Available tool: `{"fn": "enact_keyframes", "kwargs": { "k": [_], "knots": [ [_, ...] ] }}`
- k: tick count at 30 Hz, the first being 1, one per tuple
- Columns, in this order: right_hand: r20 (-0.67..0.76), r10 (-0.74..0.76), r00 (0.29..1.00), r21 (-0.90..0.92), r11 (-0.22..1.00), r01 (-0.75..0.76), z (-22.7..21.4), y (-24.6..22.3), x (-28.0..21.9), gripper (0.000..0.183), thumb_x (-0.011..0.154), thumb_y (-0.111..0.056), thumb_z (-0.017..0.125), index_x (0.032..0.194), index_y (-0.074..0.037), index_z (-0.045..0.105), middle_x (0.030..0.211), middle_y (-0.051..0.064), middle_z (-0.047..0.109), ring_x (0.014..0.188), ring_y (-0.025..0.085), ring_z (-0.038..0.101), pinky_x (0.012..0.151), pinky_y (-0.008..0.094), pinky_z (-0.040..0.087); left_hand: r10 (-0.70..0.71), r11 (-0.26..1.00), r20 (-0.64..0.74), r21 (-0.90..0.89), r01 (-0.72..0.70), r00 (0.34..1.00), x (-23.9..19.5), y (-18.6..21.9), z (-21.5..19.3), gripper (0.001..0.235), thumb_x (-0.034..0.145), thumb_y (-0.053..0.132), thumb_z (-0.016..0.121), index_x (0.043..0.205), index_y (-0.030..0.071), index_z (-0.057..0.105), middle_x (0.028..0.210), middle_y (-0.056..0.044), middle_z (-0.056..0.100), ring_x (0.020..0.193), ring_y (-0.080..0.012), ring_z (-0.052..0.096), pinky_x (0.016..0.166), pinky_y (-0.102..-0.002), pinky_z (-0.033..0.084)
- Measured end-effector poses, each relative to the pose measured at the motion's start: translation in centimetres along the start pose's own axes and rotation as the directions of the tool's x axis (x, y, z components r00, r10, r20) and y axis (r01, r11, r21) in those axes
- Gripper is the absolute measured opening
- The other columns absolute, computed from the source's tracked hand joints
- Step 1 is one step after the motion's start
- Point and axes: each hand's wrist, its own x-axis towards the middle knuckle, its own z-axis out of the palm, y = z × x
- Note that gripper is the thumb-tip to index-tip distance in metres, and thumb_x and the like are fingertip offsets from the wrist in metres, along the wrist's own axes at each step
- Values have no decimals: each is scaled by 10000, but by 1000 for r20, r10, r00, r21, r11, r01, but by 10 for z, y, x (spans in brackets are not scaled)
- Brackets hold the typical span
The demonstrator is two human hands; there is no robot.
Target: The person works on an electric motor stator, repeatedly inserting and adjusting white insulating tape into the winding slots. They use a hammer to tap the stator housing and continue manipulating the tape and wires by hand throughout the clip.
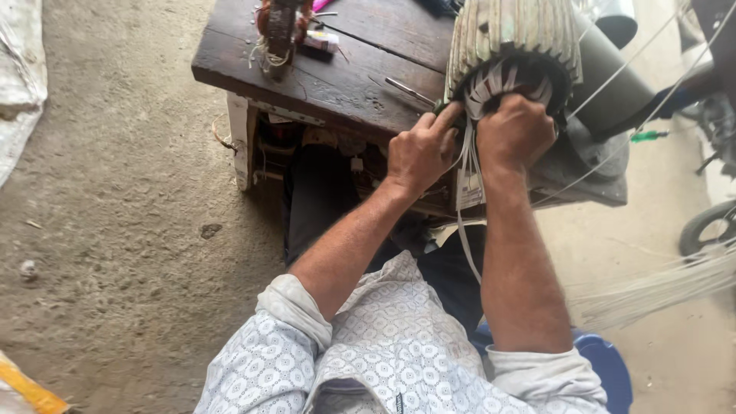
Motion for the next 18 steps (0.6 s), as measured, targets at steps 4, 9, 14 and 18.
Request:
{"fn": "enact_keyframes", "kwargs": {
  "k": [4, 9, 14, 18],
  "knots": [
    [122, 28, 992, 43, 999, -33, -9, 6, 4, 99, 765, -142, 754, 787, -59, 804, 730, 229, 725, 706, 396, 748, 655, 479, 591, 34, 999, -12, 32, -33, 999, 7, 3, 3, 465, 973, 294, 693, 1416, 219, 575, 888, -56, 665, 630, -288, 702, 528, -425, 592],
    [256, 10, 967, 239, 968, -73, -32, 15, -4, 188, 917, -207, 733, 885, -32, 796, 792, 220, 742, 747, 389, 747, 730, 487, 570, 77, 988, 15, 131, -79, 997, 11, 5, 3, 370, 976, 271, 685, 1338, 210, 643, 829, -38, 652, 595, -255, 695, 516, -398, 592],
    [257, 52, 965, 438, 884, -165, -60, 24, -20, 199, 998, -196, 675, 1084, -53, 783, 817, 196, 752, 735, 365, 748, 704, 465, 564, 212, 969, 1, 126, -211, 977, 28, 7, -2, 142, 951, 137, 680, 1076, 190, 721, 902, -4, 673, 692, -213, 718, 584, -350, 593],
    [184, 38, 982, 519, 845, -130, -76, 29, -33, 218, 1003, -164, 707, 1157, -13, 740, 912, 198, 756, 803, 359, 750, 728, 456, 567, 400, 914, 124, 11, -405, 908, 26, 16, -16, 90, 963, 75, 695, 1051, 94, 692, 975, -40, 665, 786, -201, 710, 681, -342, 602]
  ]
}}
